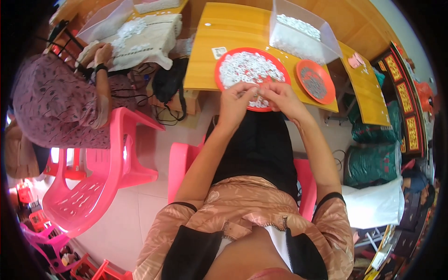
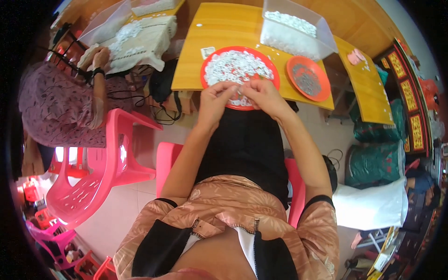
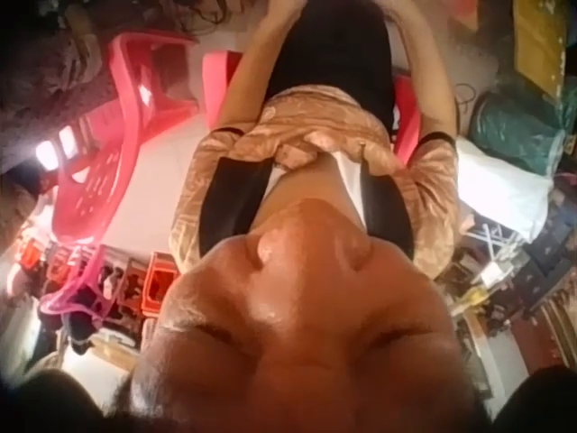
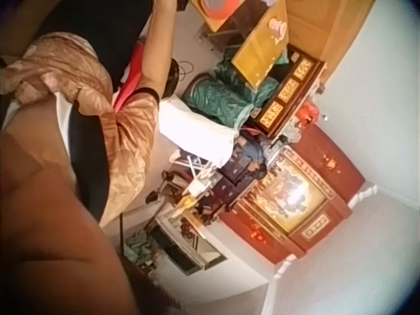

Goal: Assembling small white plastic components by hand at a workbench.

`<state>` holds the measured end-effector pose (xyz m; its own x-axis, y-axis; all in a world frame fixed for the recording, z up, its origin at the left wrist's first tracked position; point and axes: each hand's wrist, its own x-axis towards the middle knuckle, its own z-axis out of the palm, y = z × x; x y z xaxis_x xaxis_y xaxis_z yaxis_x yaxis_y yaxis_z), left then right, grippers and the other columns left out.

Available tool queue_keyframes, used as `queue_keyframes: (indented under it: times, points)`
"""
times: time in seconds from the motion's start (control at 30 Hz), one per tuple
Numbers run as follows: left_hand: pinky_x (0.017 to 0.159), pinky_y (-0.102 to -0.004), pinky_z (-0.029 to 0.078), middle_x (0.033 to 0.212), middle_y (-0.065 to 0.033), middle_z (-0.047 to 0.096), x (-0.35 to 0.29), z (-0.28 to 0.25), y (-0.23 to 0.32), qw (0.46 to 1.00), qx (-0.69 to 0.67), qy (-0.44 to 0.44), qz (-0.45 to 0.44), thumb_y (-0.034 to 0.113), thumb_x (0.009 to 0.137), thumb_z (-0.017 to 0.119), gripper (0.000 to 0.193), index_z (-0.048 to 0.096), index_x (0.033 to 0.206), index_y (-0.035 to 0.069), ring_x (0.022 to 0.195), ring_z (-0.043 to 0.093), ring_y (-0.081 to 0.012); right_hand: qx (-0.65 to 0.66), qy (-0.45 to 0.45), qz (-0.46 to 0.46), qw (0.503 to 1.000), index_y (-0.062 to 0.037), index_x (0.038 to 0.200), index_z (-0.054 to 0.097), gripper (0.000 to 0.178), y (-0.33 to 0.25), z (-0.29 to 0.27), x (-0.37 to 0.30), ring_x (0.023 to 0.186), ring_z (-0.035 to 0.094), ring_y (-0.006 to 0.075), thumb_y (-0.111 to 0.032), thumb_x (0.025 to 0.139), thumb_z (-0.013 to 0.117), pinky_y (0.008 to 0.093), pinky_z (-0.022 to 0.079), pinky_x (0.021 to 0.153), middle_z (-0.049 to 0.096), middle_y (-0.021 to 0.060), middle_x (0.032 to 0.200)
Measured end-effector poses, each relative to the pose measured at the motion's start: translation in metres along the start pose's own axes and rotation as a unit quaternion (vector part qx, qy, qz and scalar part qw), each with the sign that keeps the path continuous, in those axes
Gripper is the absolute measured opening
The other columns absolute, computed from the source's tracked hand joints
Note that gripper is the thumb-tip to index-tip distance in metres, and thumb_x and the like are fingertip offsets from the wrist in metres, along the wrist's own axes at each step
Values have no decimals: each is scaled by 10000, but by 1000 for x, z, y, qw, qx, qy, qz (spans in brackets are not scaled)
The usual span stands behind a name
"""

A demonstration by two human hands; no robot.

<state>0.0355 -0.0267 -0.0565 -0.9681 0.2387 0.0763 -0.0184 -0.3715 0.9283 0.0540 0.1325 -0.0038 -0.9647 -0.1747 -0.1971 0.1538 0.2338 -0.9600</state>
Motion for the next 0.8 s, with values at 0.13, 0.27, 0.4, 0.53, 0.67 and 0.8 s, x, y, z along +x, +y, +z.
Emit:
queue_keyframes:
  times: [0.13, 0.27, 0.4, 0.53, 0.67, 0.8]
  points:
    - [670, -197, 464, 805, -23, 647, 0, 7, -1, 997, -81, -15, -8, 56, 840, 621, 90, 660, 899, 1, 721, 577, -71, 121, -15, 45, 992, -74, 801, 559, 180, -1, 0, -8, 443, 277, 15, -222, 902, 562, 186, 212, 403, 364, -82, 565]
    - [670, -204, 477, 810, -26, 643, -7, 14, -1, 994, -96, -51, 6, 53, 849, 612, 69, 633, 892, 3, 725, 588, -74, 168, 21, 34, 985, -68, 818, 556, 153, 2, 3, -20, 439, 273, 12, -190, 910, 551, 185, 205, 398, 376, -75, 577]
    - [633, -206, 473, 769, -20, 609, -16, 18, 1, 998, 5, -18, 57, 68, 856, 608, 77, 590, 879, -2, 714, 582, -66, 212, 16, 19, 977, -51, 845, 572, 129, 11, 7, -26, 449, 303, 7, -165, 904, 563, 179, 219, 401, 436, -55, 619]
    - [612, -213, 467, 775, -13, 584, -21, 25, 7, 991, 87, 9, 105, 65, 852, 610, 75, 585, 864, -5, 708, 574, -63, 244, 27, 17, 969, -20, 901, 597, 138, 16, 3, -28, 466, 347, 4, -157, 888, 601, 164, 251, 411, 521, -16, 695]
    - [608, -222, 470, 793, -17, 569, -19, 30, 2, 986, 96, 6, 134, 54, 840, 616, 66, 592, 855, -5, 707, 577, -72, 265, 35, 30, 963, -14, 931, 585, 139, 24, -1, -28, 468, 341, 4, -149, 900, 578, 158, 251, 414, 509, -19, 706]
    - [576, -265, 467, 773, -88, 607, -16, 21, 1, 965, 173, 51, 189, 86, 826, 622, 94, 617, 862, 0, 631, 589, -147, 240, 23, -44, 969, -27, 946, 578, 111, 23, 9, -21, 473, 323, 6, -130, 906, 560, 171, 247, 419, 474, -45, 666]
